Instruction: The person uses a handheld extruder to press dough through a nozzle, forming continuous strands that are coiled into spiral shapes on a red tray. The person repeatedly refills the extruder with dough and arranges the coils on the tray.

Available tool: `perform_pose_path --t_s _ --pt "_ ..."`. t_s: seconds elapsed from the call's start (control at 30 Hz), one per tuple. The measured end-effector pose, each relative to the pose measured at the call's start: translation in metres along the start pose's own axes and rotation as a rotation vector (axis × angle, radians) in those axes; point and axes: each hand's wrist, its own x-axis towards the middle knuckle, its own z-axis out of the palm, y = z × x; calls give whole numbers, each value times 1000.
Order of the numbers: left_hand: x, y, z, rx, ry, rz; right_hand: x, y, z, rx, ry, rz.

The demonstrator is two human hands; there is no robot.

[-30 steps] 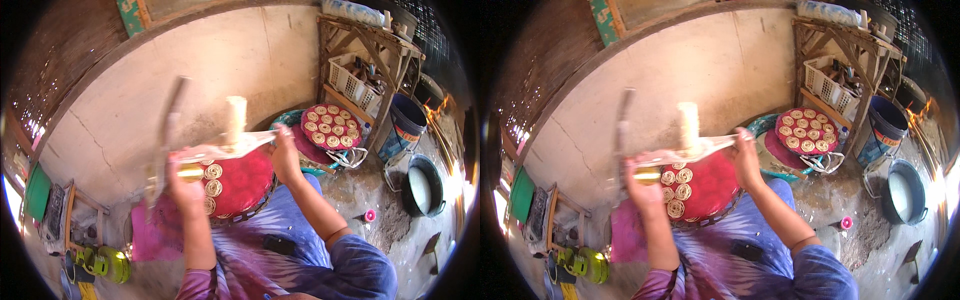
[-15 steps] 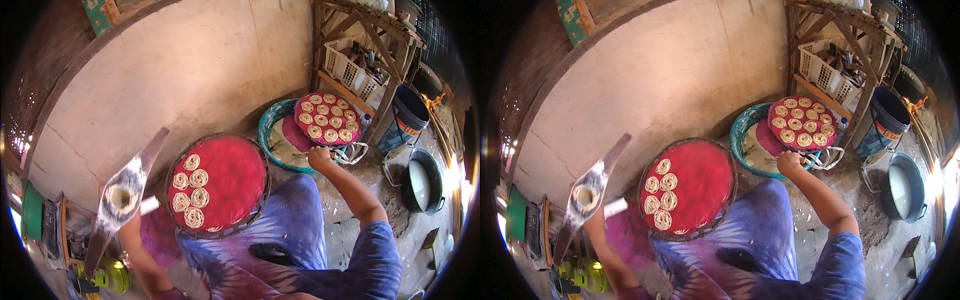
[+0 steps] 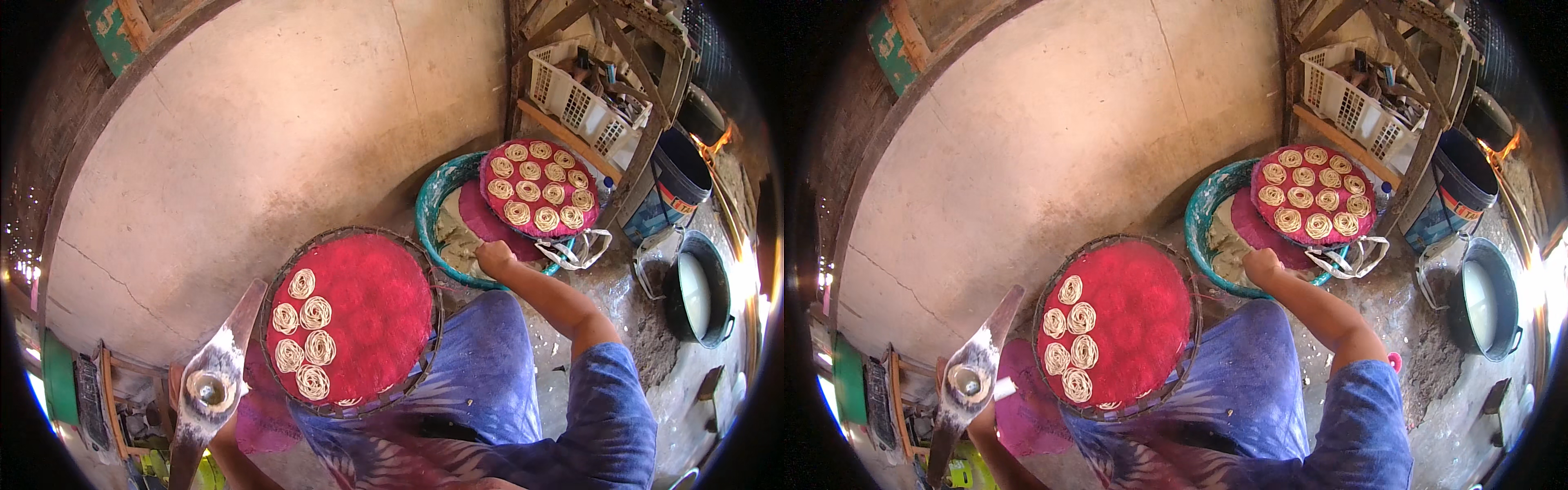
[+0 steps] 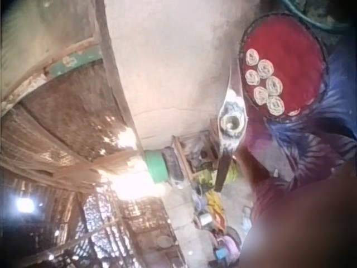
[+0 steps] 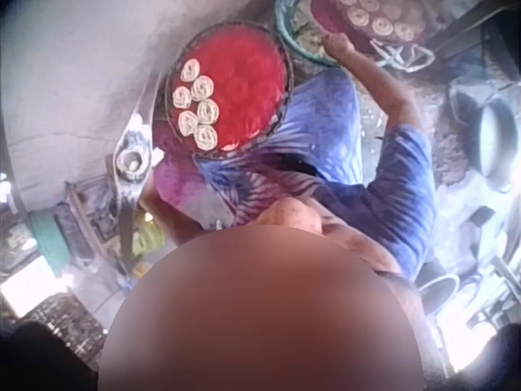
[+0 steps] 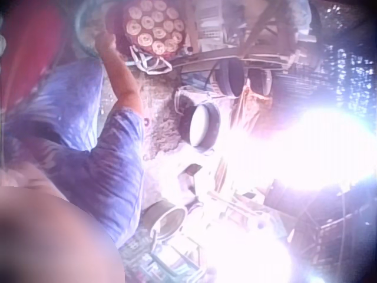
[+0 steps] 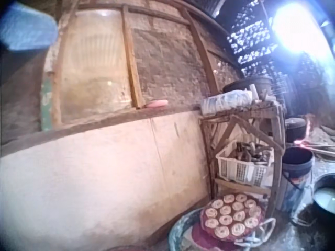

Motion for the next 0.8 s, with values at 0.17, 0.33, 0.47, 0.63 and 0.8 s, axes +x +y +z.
perform_pose_path --t_s 0.17,0.33,0.47,0.63,0.8 --pt "-5 2 -8 -76 68 31 -8 3 -1 198 -26 69" --pt "39 46 -22 -592 -54 -154 -46 16 -35 299 -51 106" --pt "69 75 -34 -668 -68 -72 -91 58 -125 354 -169 -55" --pt "78 105 -24 -920 -256 -65 -171 65 -256 607 -152 -380" --pt "84 127 -5 -824 -225 69 -223 11 -313 1100 -274 -463"
